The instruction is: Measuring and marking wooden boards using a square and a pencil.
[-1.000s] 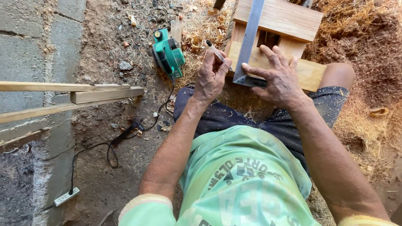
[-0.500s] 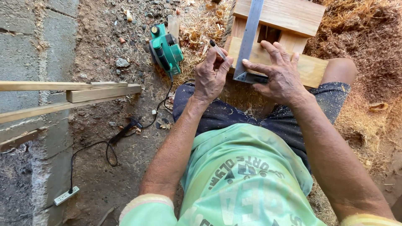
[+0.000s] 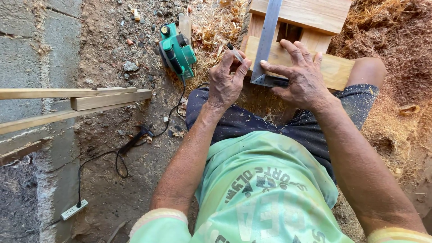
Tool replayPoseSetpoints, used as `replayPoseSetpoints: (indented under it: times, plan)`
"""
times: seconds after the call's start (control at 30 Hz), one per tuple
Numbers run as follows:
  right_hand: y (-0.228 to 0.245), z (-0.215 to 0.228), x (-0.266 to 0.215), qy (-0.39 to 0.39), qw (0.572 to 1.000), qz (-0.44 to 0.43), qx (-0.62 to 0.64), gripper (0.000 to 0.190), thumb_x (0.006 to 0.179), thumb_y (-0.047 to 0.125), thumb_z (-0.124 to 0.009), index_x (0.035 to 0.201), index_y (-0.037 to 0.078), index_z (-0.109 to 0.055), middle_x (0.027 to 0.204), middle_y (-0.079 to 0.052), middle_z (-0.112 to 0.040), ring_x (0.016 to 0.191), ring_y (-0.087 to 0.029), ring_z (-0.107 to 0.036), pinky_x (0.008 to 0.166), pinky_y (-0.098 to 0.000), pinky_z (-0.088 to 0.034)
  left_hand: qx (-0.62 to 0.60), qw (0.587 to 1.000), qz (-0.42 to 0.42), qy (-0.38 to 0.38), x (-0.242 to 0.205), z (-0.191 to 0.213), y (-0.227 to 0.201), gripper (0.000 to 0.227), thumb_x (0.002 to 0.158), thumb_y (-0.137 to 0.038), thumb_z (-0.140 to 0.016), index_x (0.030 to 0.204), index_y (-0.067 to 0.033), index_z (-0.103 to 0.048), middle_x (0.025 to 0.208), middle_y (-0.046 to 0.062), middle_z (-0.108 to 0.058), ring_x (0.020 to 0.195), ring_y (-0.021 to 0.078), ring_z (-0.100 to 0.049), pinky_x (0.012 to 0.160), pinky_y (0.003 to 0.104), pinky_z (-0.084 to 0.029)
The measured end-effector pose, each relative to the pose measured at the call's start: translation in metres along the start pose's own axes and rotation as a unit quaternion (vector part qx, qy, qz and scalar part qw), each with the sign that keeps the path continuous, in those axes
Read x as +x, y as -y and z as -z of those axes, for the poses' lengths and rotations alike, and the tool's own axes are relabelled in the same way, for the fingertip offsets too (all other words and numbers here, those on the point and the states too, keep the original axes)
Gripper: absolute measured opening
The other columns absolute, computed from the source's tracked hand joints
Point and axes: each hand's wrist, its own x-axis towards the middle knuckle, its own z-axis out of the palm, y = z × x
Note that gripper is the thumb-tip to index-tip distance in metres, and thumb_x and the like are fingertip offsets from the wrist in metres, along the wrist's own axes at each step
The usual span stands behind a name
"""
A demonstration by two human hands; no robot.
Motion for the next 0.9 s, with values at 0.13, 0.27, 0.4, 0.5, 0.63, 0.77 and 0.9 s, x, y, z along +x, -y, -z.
replayPoseSetpoints:
  times: [0.13, 0.27, 0.4, 0.5, 0.63, 0.77, 0.9]
  plan:
    - [0.0001, 0.0003, -0.0005, -0.004, 1.000, 0.002, 0.000, 0.075, 0.071, 0.037, -0.088, 0.141, 0.047, -0.062, 0.167, -0.011, -0.028, 0.155, -0.042, -0.022, 0.116, -0.0772, -0.016, 0.001, 1.000, 0.001, -0.005, -0.0001, -0.0008, -0.0003, 0.015, 0.103, -0.015, -0.070, 0.111, -0.0082, -0.059, 0.089, 0.003, -0.073, 0.082, 0.0131, -0.076, 0.071, 0.030, -0.062]
    - [0.0008, 0.0005, 0.0000, -0.001, 1.000, 0.001, 0.001, 0.075, 0.072, 0.038, -0.088, 0.141, 0.047, -0.062, 0.167, -0.011, -0.028, 0.155, -0.041, -0.022, 0.116, -0.0782, -0.016, 0.002, 1.000, -0.002, -0.006, -0.0007, 0.0000, -0.0013, 0.016, 0.103, -0.014, -0.071, 0.112, -0.0081, -0.059, 0.089, 0.004, -0.073, 0.082, 0.0131, -0.076, 0.071, 0.029, -0.063]
    - [0.0017, 0.0005, 0.0006, 0.007, 1.000, -0.007, -0.001, 0.073, 0.073, 0.039, -0.088, 0.141, 0.049, -0.061, 0.166, -0.010, -0.027, 0.155, -0.041, -0.020, 0.116, -0.0793, -0.014, 0.006, 1.000, 0.002, -0.004, -0.0006, -0.0010, 0.0004, 0.016, 0.103, -0.014, -0.071, 0.112, -0.0081, -0.059, 0.089, 0.003, -0.073, 0.081, 0.0133, -0.076, 0.070, 0.030, -0.062]
    - [0.0012, 0.0005, 0.0009, 0.008, 1.000, -0.009, -0.002, 0.074, 0.074, 0.040, -0.087, 0.141, 0.049, -0.060, 0.166, -0.010, -0.026, 0.155, -0.041, -0.020, 0.116, -0.0795, -0.014, 0.011, 1.000, -0.014, -0.007, -0.0006, -0.0003, -0.0002, 0.016, 0.103, -0.014, -0.071, 0.112, -0.0082, -0.060, 0.090, 0.004, -0.073, 0.082, 0.0137, -0.076, 0.071, 0.030, -0.063]
    - [0.0006, -0.0002, 0.0012, 0.010, 1.000, -0.009, -0.004, 0.074, 0.074, 0.040, -0.087, 0.142, 0.050, -0.060, 0.167, -0.010, -0.026, 0.155, -0.041, -0.020, 0.116, -0.0798, -0.014, 0.012, 1.000, -0.018, -0.007, -0.0010, -0.0010, 0.0024, 0.015, 0.103, -0.014, -0.071, 0.111, -0.0084, -0.060, 0.090, 0.004, -0.073, 0.082, 0.0139, -0.076, 0.071, 0.030, -0.063]
    - [0.0008, 0.0004, 0.0002, 0.009, 1.000, -0.007, 0.000, 0.074, 0.074, 0.040, -0.087, 0.142, 0.049, -0.060, 0.166, -0.011, -0.026, 0.155, -0.042, -0.020, 0.115, -0.0808, -0.014, 0.031, 0.999, -0.018, -0.011, -0.0021, -0.0030, 0.0040, 0.015, 0.102, -0.016, -0.071, 0.111, -0.0091, -0.060, 0.091, 0.003, -0.074, 0.083, 0.0145, -0.077, 0.070, 0.030, -0.063]
    - [0.0025, 0.0031, -0.0010, 0.008, 1.000, -0.001, 0.013, 0.075, 0.074, 0.038, -0.087, 0.143, 0.048, -0.060, 0.166, -0.012, -0.026, 0.155, -0.043, -0.020, 0.113, -0.0821, -0.014, 0.039, 0.999, -0.030, -0.017, -0.0032, -0.0036, 0.0026, 0.016, 0.103, -0.016, -0.071, 0.112, -0.0093, -0.060, 0.094, 0.004, -0.074, 0.087, 0.0168, -0.079, 0.073, 0.031, -0.064]
